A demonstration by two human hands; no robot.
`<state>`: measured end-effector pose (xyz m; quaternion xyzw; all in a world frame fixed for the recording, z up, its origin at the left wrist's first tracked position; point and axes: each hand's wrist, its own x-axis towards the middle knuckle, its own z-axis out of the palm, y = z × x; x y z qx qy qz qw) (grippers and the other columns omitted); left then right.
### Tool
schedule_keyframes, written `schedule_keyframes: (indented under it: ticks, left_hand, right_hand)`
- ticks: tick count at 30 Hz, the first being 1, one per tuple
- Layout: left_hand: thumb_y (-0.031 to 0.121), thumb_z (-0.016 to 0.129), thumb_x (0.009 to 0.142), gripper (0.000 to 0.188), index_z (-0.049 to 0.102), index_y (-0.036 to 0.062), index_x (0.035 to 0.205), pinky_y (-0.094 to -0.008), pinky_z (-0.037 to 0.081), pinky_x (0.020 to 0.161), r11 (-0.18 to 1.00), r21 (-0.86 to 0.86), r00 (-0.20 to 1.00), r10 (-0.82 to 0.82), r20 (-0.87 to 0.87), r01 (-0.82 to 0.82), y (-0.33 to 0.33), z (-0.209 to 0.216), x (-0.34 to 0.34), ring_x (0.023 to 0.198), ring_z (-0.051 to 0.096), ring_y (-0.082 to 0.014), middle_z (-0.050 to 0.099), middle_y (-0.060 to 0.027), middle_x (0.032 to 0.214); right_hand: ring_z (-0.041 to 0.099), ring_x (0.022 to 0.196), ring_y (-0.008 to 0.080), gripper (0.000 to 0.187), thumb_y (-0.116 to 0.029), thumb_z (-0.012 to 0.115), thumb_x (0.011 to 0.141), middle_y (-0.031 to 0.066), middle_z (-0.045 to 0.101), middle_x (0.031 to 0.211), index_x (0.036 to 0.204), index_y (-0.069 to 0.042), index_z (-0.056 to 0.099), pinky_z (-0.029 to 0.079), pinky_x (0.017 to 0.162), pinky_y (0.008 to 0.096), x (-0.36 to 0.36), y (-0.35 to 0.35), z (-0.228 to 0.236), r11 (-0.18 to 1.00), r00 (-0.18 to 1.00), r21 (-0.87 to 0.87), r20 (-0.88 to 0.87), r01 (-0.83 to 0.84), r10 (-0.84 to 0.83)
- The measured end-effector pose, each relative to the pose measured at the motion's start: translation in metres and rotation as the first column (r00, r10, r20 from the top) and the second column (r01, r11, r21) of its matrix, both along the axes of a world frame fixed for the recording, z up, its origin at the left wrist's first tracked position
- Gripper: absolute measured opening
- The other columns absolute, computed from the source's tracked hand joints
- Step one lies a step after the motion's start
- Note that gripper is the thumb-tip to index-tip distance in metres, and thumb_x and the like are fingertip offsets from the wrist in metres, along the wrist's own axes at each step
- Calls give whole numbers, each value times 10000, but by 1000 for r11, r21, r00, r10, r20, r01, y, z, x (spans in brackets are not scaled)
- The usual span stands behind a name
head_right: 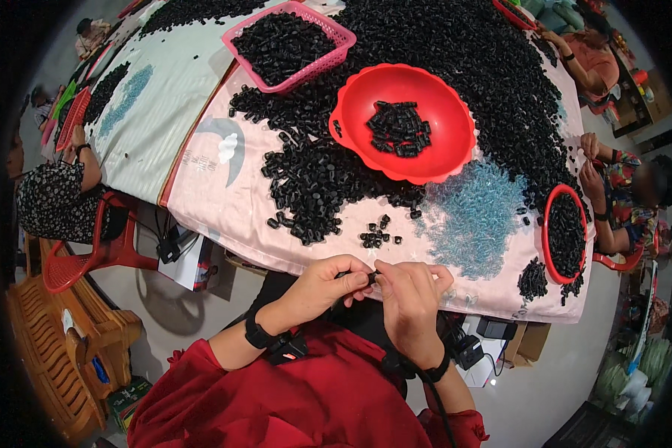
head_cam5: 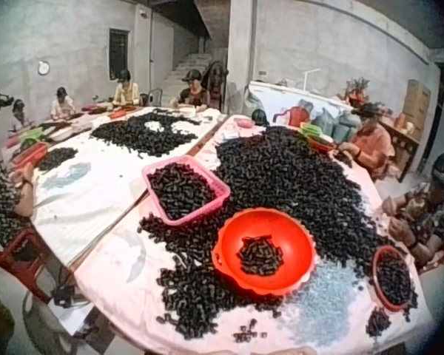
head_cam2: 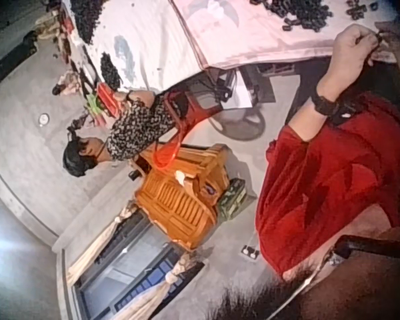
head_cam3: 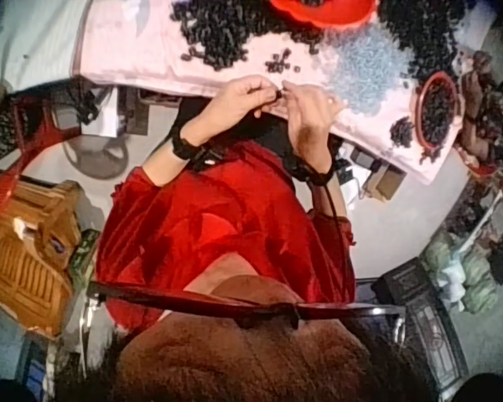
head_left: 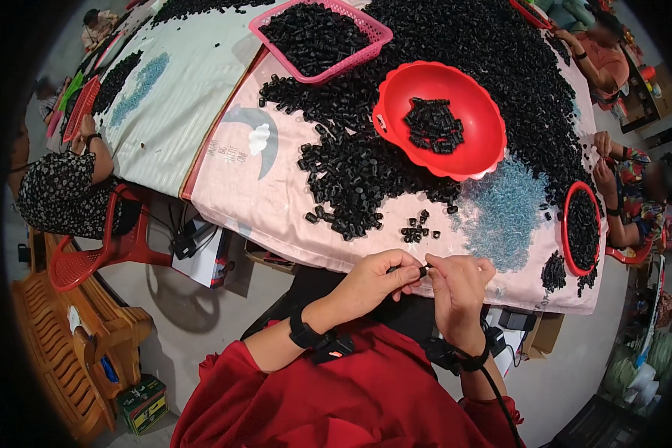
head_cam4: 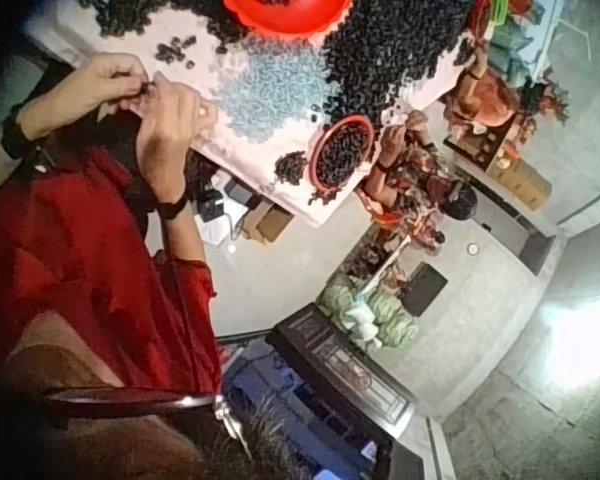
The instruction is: The person repeatedly picks up small black plastic pieces and blue pins from a table, inserts the pins into the pieces, and places the assembled units into a red bowl. The task continues with the same repetitive assembly motion throughout the clip.
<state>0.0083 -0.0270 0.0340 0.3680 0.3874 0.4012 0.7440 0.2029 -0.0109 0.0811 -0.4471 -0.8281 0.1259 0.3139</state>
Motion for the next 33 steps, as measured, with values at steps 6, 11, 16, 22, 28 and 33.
schedule_keyframes:
  ticks: [6,11,16,22,28,33]
  left_hand:
    - [260,633,1105,272,703,1,1145,-224,517,679,999,-29,1000,-13,9,14,-2,1,-1,805,617,-61,696,-3,963]
    - [294,640,1099,294,730,21,1160,-215,496,652,998,-58,995,-22,-98,17,-2,12,-3,790,605,-48,698,18,946]
    - [324,682,1068,296,758,44,1125,-208,455,627,995,-101,993,-13,-121,0,-1,15,-5,750,566,-33,690,41,900]
    - [336,719,1042,301,766,44,1098,-201,427,623,985,-171,999,-20,-45,12,-1,8,-6,718,529,-23,682,48,873]
    - [309,746,1037,264,766,47,1051,-186,399,573,966,-246,996,-62,70,77,1,-1,-7,670,492,-14,662,59,834]
    - [291,749,1038,245,756,50,1001,-183,374,535,944,-303,987,-91,135,128,2,-4,-7,635,476,-13,638,60,789]
  right_hand:
    - [669,891,219,197,-48,759,924,40,691,927,1121,-60,752,352,950,412,2,1,-1,996,999,-86,-34,-31,28]
    - [646,873,216,200,-37,743,936,28,684,916,1135,-58,756,357,916,367,-1,-2,5,968,992,-248,-111,29,-58]
    - [651,869,232,308,-126,813,887,33,696,939,1174,-54,730,340,983,445,4,0,2,993,997,-113,62,-43,50]
    - [632,838,217,373,-248,877,824,12,654,909,1116,-76,719,322,1014,481,-2,-2,20,998,973,-28,222,-61,66]
    - [618,811,202,380,-287,881,811,8,627,885,1083,-84,709,327,1007,476,0,-4,11,995,958,42,278,-91,76]
    - [606,809,240,384,-198,873,790,39,618,884,1080,-36,679,358,927,474,0,-10,0,988,968,65,220,-138,121]
